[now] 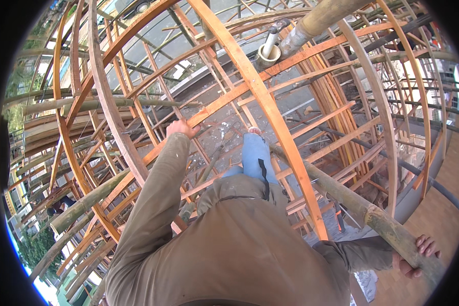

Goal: The person assembles a wooden scaffolding structure by positioning and securing wooden planks and bamboo poles. They use a hammer to drive nails into joints, adjust plank positions, and climb the structure to reach higher sections.

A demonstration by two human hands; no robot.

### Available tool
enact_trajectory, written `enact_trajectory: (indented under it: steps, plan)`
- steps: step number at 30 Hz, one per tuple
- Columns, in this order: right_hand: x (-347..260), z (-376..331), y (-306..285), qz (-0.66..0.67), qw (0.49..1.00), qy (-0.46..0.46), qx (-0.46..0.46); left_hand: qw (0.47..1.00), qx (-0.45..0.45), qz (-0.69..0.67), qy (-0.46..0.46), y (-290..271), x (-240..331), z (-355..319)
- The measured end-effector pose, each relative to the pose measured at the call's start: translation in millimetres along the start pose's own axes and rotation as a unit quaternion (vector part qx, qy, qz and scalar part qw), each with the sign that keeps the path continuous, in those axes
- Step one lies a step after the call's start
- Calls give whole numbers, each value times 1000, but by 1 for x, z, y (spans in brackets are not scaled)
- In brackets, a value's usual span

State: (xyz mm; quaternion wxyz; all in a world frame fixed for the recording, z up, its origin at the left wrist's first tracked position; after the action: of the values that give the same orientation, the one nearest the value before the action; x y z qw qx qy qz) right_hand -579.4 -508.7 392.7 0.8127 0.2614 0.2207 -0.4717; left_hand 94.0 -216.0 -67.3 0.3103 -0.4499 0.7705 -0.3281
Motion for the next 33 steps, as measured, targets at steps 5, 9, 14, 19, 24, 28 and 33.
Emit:
enact_trajectory:
  steps: [5,9,14,19,24,28,33]
  plan:
    - [-1,-1,-2,-13,1000,-9,-7,1000,0,-12,9,2,-2,3]
    - [-6,-4,-15,-22,1000,-5,4,1000,9,-26,10,4,-2,3]
    - [-10,-7,-21,-36,999,-25,12,998,24,-43,26,7,-3,6]
    - [-13,-12,3,-164,978,-60,111,998,35,-32,47,10,0,11]
    - [1,-46,-13,-140,970,-100,174,998,47,-1,40,12,8,11]
    - [30,-169,-129,-540,739,136,378,997,68,-6,30,15,6,13]
    - [97,-354,-206,-382,833,306,259,993,108,-4,53,22,4,19]
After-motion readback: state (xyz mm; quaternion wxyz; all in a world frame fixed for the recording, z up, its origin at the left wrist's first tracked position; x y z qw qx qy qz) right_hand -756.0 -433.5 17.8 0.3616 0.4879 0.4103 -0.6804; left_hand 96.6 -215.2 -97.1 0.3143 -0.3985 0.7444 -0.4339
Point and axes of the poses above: each hand's wrist, its own z-axis towards the middle knuckle, its own y-axis out of the palm, x = y × z, the point moved 6 cm from there along z, towards the middle knuckle, and after that the axes turned 13 degrees about -y, right-handed, at the moved point
